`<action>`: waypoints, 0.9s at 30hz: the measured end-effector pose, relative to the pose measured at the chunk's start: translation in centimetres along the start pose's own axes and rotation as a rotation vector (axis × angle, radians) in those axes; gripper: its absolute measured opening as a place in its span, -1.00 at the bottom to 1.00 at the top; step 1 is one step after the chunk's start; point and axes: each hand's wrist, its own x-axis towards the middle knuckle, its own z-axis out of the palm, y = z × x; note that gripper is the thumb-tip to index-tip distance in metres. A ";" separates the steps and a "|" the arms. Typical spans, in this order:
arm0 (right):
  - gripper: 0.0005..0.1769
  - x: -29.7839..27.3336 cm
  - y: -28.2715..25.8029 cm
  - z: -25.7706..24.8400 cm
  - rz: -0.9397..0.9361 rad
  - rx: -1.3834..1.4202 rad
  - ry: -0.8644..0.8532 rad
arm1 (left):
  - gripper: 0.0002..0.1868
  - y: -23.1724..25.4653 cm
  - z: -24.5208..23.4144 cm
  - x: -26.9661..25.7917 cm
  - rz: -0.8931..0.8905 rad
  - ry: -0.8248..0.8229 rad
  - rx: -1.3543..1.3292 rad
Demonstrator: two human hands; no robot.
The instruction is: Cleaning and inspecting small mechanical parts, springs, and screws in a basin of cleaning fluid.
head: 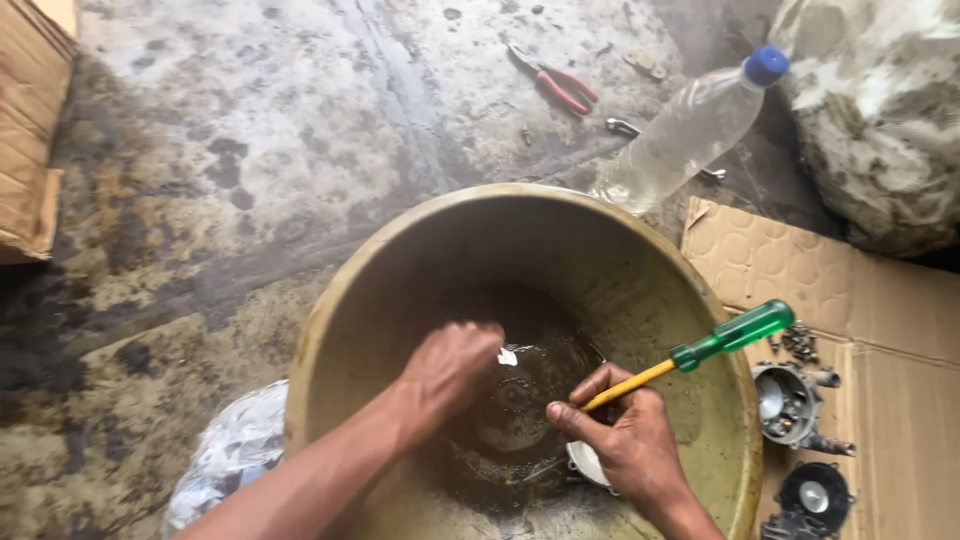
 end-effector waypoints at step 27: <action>-0.61 -0.8 -3.8 -0.7 0.214 -0.582 -0.096 | -0.76 8.0 -6.0 -8.2 -0.772 0.128 -1.458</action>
